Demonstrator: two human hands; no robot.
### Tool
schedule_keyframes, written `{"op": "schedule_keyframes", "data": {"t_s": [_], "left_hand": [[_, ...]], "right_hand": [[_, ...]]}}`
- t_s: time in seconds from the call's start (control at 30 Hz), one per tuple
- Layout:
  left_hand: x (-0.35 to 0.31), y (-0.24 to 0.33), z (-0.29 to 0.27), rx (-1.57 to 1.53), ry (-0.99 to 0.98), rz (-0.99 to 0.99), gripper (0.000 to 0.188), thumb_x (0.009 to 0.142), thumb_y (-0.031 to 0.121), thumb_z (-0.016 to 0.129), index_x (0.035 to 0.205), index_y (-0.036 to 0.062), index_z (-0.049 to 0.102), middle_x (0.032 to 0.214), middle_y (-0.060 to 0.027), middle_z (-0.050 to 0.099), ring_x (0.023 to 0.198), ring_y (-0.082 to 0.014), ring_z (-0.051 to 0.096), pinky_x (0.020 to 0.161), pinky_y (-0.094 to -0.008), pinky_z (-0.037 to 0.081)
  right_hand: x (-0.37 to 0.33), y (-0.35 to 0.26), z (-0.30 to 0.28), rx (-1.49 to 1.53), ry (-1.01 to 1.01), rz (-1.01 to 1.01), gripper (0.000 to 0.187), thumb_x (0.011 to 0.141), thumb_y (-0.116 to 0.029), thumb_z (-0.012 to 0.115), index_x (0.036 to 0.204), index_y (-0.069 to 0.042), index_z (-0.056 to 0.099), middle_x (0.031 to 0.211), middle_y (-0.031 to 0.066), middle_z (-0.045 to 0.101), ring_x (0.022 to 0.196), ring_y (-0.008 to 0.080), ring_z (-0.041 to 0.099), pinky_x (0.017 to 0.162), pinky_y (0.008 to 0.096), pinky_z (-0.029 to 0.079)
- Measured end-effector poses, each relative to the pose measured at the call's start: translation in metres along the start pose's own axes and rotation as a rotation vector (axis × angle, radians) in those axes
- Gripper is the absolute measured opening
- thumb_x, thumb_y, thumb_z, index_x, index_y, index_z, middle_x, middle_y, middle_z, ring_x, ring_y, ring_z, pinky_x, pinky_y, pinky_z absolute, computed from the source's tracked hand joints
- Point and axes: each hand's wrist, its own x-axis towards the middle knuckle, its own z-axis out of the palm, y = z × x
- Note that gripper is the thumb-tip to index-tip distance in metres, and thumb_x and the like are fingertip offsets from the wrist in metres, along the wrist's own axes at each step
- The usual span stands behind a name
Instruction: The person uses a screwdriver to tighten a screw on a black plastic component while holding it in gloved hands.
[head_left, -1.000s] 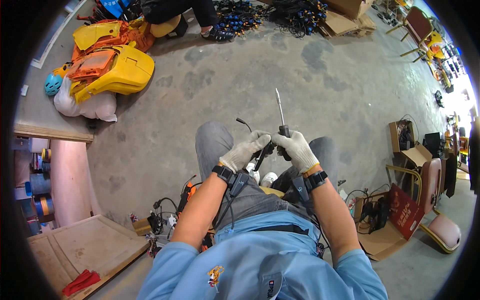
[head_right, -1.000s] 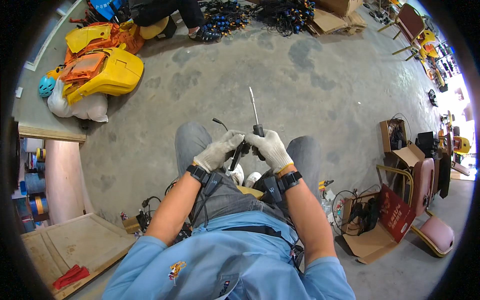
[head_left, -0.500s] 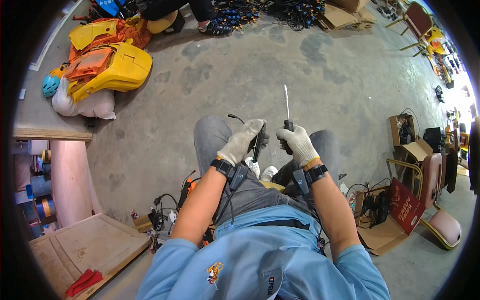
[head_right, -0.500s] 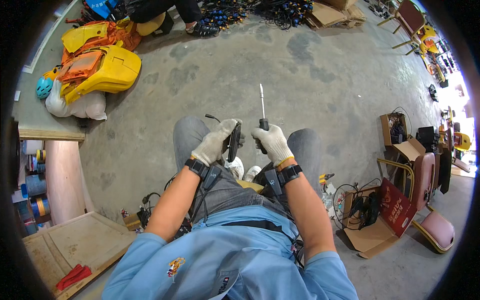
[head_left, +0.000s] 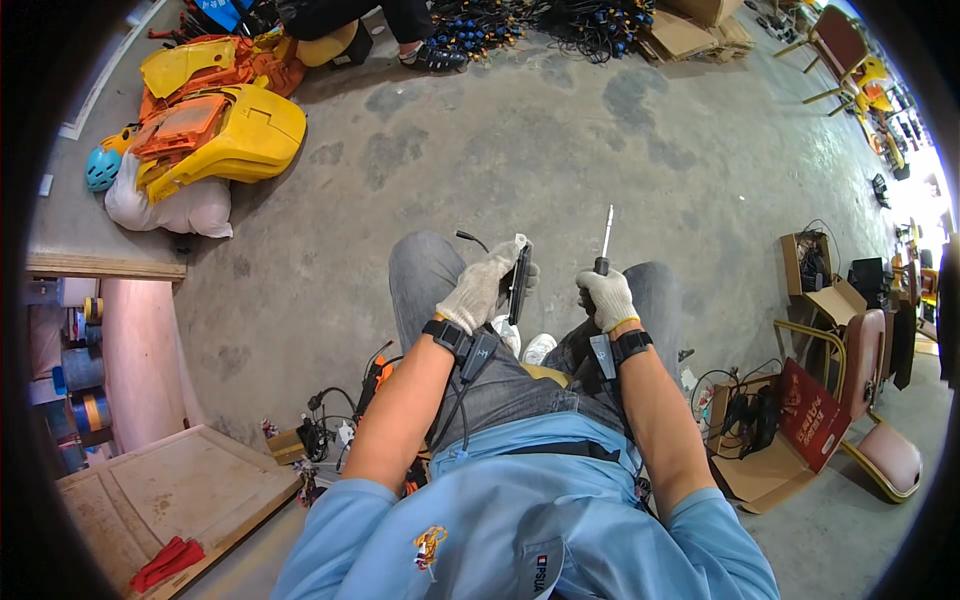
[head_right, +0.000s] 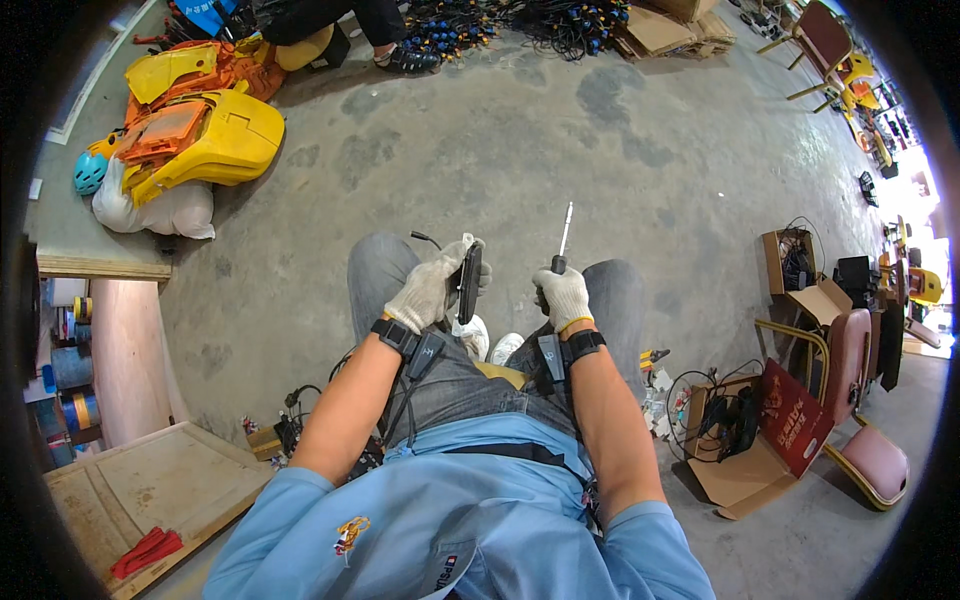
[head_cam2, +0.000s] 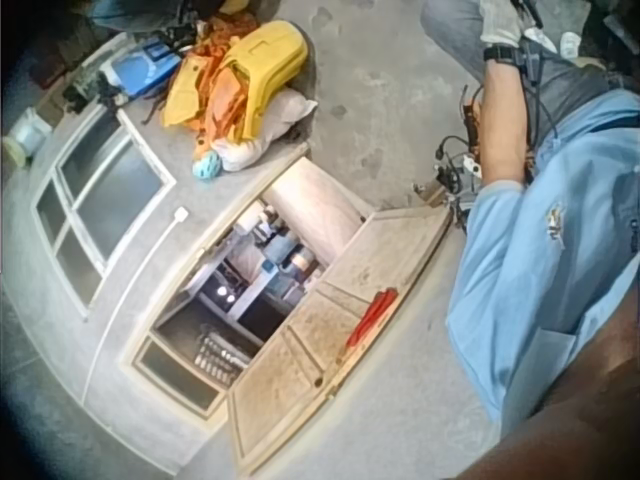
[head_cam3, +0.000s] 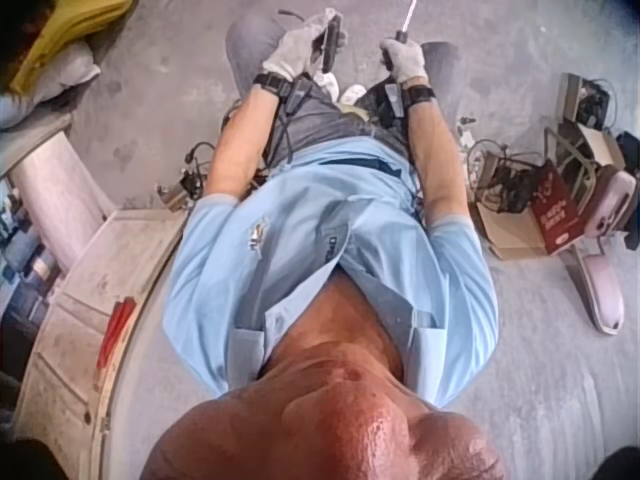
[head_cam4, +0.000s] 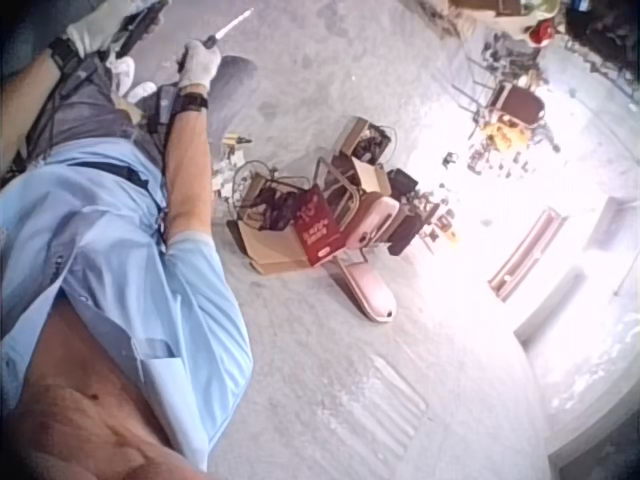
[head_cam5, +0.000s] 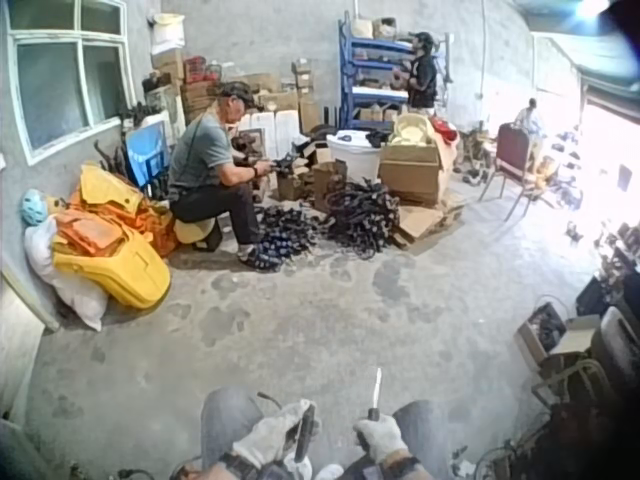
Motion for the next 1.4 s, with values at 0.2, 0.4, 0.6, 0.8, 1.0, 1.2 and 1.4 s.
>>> {"op": "schedule_keyframes", "data": {"t_s": [0.2,0.4,0.6,0.8,1.0,1.2,1.4], "left_hand": [[0.001,-0.003,-0.007,-0.047,-0.032,0.01,0.039,0.114,0.035,0.051,0.133,0.0039,0.063,0.106,-0.0147,0.073,0.091,-0.0234,0.074,0.085,-0.0369,0.064],[0.002,-0.004,-0.009,-0.062,0.018,0.0,0.036,0.115,0.032,0.048,0.132,0.0037,0.063,0.106,-0.0155,0.073,0.089,-0.0243,0.074,0.084,-0.0378,0.065],[0.002,-0.004,-0.01,-0.046,0.03,0.038,0.036,0.115,0.028,0.045,0.135,0.0019,0.06,0.112,-0.0171,0.072,0.097,-0.0258,0.074,0.085,-0.0397,0.065],[-0.003,0.015,-0.003,-0.331,0.058,0.128,0.043,0.116,0.028,0.037,0.143,-0.0003,0.055,0.121,-0.0209,0.069,0.106,-0.0317,0.073,0.095,-0.0438,0.063],[-0.019,0.054,-0.019,-0.496,-0.037,0.325,0.044,0.11,0.021,0.038,0.144,-0.0011,0.055,0.125,-0.0244,0.067,0.111,-0.0359,0.071,0.1,-0.0481,0.061],[-0.026,0.065,0.006,-0.515,-0.075,0.322,0.044,0.112,0.027,0.043,0.145,0.0003,0.054,0.123,-0.0246,0.066,0.107,-0.0341,0.071,0.096,-0.0488,0.063],[-0.033,0.057,0.014,-0.434,-0.09,0.309,0.045,0.114,0.035,0.049,0.144,0.002,0.053,0.115,-0.0215,0.068,0.098,-0.0303,0.073,0.088,-0.0463,0.066]], "right_hand": [[-0.002,-0.006,0.001,0.098,0.029,0.003,0.011,0.085,-0.011,0.073,0.09,-0.003,0.068,0.071,0.005,0.062,0.054,0.0168,0.059,0.049,0.0308,0.048],[0.001,-0.008,-0.007,0.278,0.025,0.018,0.012,0.086,-0.007,0.069,0.093,0.0,0.064,0.074,0.0066,0.062,0.055,0.0185,0.062,0.052,0.0318,0.054],[-0.012,-0.019,-0.013,0.342,-0.019,-0.033,0.015,0.088,-0.01,0.072,0.093,0.001,0.063,0.079,0.0069,0.063,0.06,0.0179,0.064,0.057,0.0315,0.057],[-0.036,-0.034,-0.027,0.287,-0.044,-0.062,0.015,0.095,-0.015,0.071,0.096,-0.002,0.063,0.082,0.0044,0.061,0.063,0.015,0.061,0.06,0.031,0.055],[-0.05,-0.045,-0.023,0.439,-0.098,-0.091,0.016,0.097,-0.018,0.07,0.102,-0.004,0.063,0.087,0.0046,0.063,0.065,0.0151,0.061,0.06,0.031,0.055],[-0.062,-0.047,-0.024,0.44,-0.156,-0.12,0.021,0.097,-0.017,0.067,0.11,-0.001,0.064,0.09,0.0052,0.063,0.072,0.0146,0.063,0.065,0.0319,0.059],[-0.084,-0.049,-0.04,0.417,-0.249,-0.142,0.046,0.101,-0.019,0.066,0.141,0.001,0.059,0.099,0.0066,0.066,0.079,0.0152,0.066,0.067,0.0325,0.061]]}}
